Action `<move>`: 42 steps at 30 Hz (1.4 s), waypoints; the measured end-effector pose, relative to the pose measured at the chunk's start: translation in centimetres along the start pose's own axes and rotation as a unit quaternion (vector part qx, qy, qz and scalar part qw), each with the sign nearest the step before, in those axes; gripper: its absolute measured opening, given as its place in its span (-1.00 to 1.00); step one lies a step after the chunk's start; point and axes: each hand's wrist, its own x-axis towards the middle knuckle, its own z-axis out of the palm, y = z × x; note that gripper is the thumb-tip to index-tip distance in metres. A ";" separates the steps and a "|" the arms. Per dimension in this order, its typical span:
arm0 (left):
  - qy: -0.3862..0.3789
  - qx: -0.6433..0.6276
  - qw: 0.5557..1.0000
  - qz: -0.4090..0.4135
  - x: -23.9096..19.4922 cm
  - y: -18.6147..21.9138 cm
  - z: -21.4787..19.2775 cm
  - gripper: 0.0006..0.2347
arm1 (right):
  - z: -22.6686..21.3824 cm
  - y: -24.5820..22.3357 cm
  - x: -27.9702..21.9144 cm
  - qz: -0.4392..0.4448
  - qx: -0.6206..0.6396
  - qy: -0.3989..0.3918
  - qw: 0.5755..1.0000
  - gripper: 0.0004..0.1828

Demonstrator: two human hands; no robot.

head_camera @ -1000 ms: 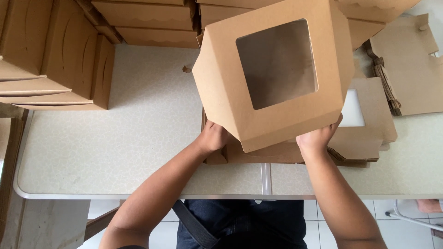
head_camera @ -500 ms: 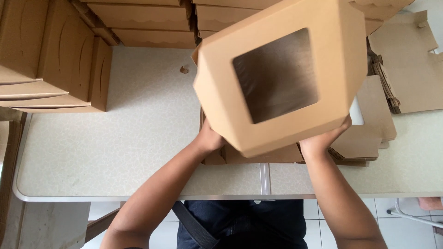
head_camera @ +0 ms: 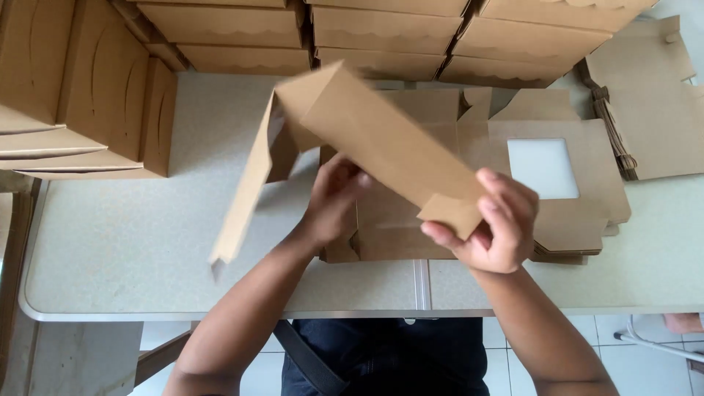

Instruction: The person assembles flat cardboard boxes with clear windows into finished containers. They fold the sides, tuck flaps, and secure the top, then place the completed box onto a stack. The process is repeated with another flat box.

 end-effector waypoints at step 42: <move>-0.131 0.190 0.967 0.106 -1.2 9.9 4.8 -0.73 | -0.4 -5.5 13.9 0.106 -0.078 -0.557 0.820 0.54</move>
